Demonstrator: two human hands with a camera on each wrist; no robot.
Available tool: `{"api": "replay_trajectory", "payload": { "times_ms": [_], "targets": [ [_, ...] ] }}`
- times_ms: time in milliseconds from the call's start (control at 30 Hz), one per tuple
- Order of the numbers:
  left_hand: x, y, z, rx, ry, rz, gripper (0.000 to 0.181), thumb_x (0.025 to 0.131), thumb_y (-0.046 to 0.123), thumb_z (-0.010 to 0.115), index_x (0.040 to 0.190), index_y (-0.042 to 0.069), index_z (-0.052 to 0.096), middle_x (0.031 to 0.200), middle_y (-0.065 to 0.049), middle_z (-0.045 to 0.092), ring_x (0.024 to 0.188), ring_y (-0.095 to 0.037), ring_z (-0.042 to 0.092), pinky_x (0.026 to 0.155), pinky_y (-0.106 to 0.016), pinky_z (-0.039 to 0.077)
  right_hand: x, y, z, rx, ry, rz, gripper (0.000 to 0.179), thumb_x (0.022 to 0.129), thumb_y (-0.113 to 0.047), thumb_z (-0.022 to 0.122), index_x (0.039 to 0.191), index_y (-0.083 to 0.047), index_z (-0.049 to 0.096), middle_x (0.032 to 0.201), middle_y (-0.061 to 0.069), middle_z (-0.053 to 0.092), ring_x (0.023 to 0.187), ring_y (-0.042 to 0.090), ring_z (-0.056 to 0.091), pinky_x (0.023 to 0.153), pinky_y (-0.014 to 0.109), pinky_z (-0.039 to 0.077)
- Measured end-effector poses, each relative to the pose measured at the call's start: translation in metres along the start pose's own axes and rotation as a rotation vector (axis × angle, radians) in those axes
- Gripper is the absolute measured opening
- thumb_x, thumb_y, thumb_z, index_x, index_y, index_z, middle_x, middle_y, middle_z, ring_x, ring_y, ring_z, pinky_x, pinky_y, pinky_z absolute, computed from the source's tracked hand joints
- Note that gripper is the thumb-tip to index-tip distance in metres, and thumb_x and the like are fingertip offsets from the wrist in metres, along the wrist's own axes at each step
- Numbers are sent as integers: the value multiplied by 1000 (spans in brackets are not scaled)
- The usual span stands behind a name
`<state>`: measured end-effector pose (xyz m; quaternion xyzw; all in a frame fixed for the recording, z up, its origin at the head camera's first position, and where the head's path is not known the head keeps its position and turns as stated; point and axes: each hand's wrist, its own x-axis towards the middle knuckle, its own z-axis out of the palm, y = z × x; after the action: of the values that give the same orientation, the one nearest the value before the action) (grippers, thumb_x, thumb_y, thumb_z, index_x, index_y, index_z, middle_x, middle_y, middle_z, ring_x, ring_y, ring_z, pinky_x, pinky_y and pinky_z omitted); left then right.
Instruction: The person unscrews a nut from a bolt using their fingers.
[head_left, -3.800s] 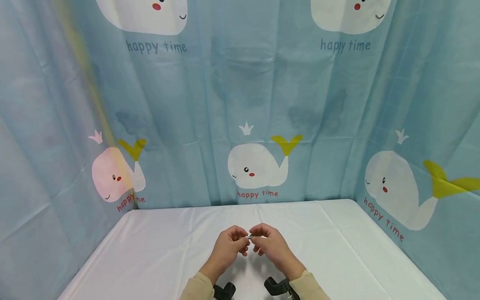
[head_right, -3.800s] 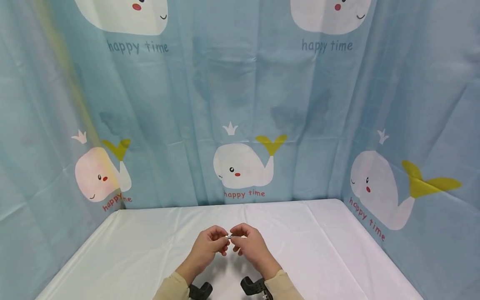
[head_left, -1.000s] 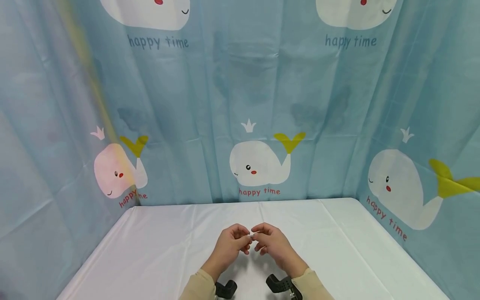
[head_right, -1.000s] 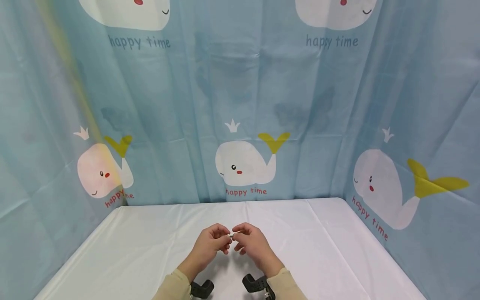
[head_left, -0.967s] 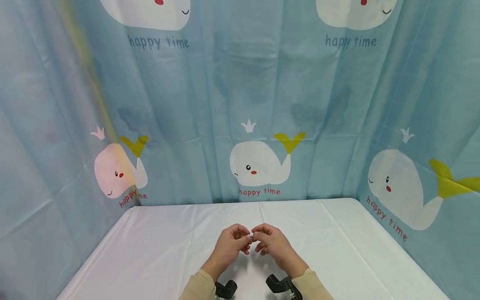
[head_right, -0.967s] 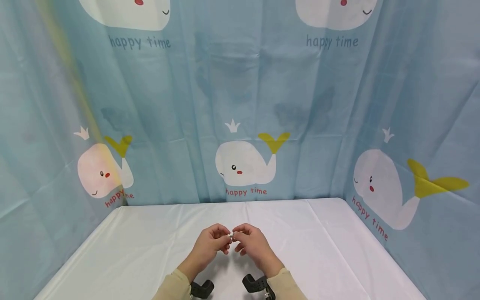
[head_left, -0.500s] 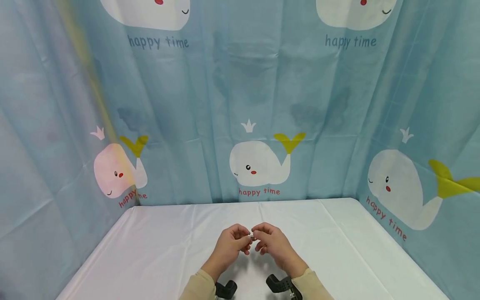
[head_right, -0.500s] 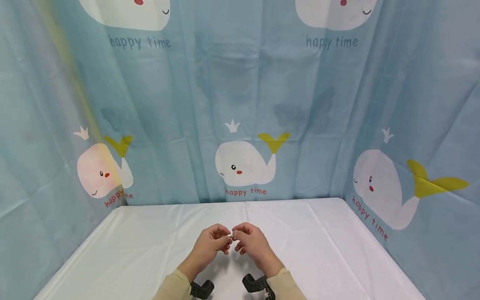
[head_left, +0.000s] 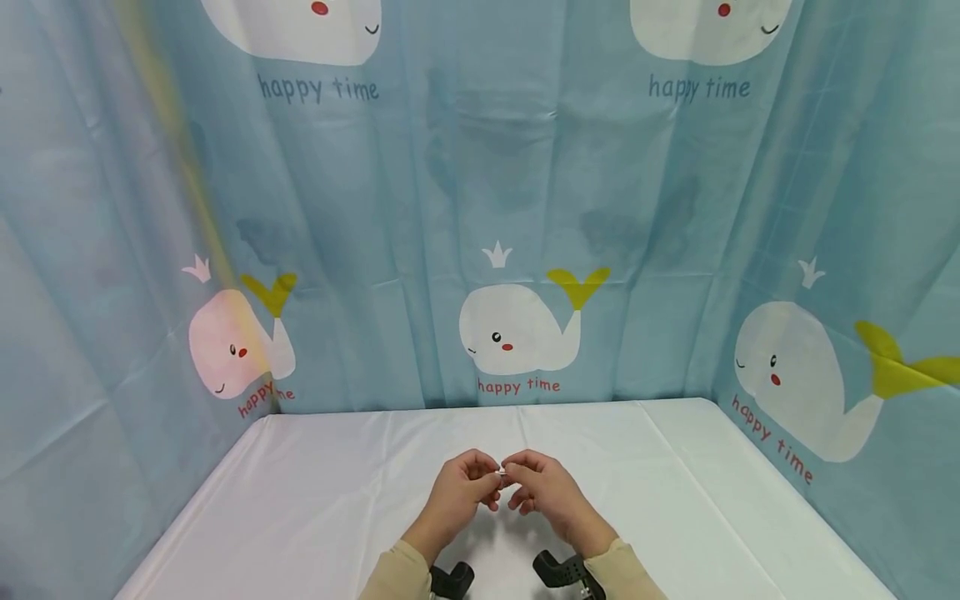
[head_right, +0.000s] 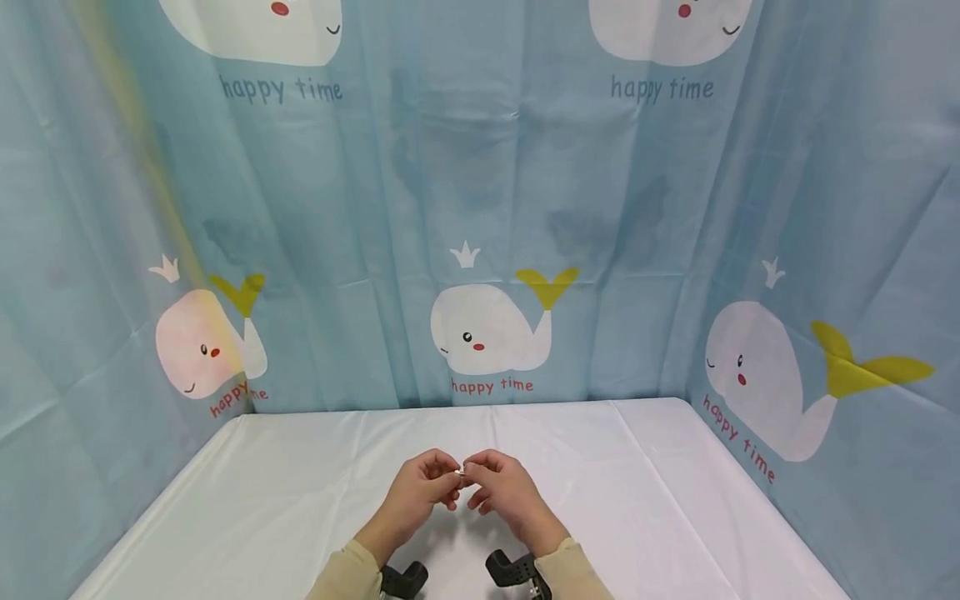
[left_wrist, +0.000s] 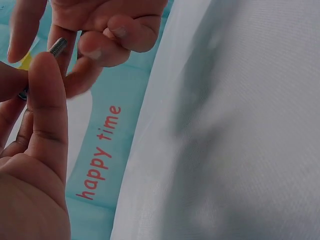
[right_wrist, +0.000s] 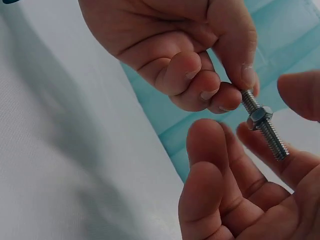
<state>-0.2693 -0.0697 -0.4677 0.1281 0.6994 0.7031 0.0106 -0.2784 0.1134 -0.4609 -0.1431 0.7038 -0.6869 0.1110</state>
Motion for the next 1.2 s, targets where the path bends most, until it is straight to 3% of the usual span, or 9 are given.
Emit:
{"api": "replay_trajectory", "payload": {
  "times_ms": [200, 433, 700, 933, 1200],
  "targets": [
    [1, 0, 1, 17, 2, -7, 10, 89, 3, 66, 98, 0, 63, 83, -13, 68, 68, -21, 63, 63, -34, 58, 0, 1, 0, -21, 21, -7, 31, 98, -31, 65, 101, -1, 67, 84, 10, 66, 63, 18, 59, 57, 28, 52],
    [-4, 6, 3, 11, 15, -9, 10, 89, -2, 60, 98, -5, 60, 82, -12, 66, 69, -22, 61, 63, -37, 58, 2, 3, 0, -62, 38, -38, 22, 92, -18, 71, 107, -3, 68, 93, 10, 67, 69, 21, 62, 60, 31, 52],
    [0, -2, 1, 26, 19, 3, 11, 88, -3, 58, 99, -4, 62, 79, -11, 64, 66, -21, 58, 57, -32, 55, 1, 1, 2, -65, 35, -56, 22, 91, -18, 72, 106, -2, 68, 89, 10, 65, 69, 21, 60, 61, 32, 52],
    [-1, 1, 1, 22, 20, 16, 10, 90, -3, 59, 100, -6, 61, 79, -12, 64, 65, -20, 58, 57, -32, 56, 0, -2, 3, -45, 47, -56, 25, 94, -18, 68, 110, 1, 66, 99, 13, 66, 72, 22, 64, 61, 31, 53],
    [-1, 2, 0, 23, 15, 18, 13, 90, -2, 60, 102, -7, 61, 82, -11, 66, 66, -19, 60, 59, -32, 57, 0, -2, 2, -29, 55, -33, 29, 99, -26, 63, 102, 2, 67, 82, 8, 65, 62, 16, 58, 57, 27, 51]
  ]
}}
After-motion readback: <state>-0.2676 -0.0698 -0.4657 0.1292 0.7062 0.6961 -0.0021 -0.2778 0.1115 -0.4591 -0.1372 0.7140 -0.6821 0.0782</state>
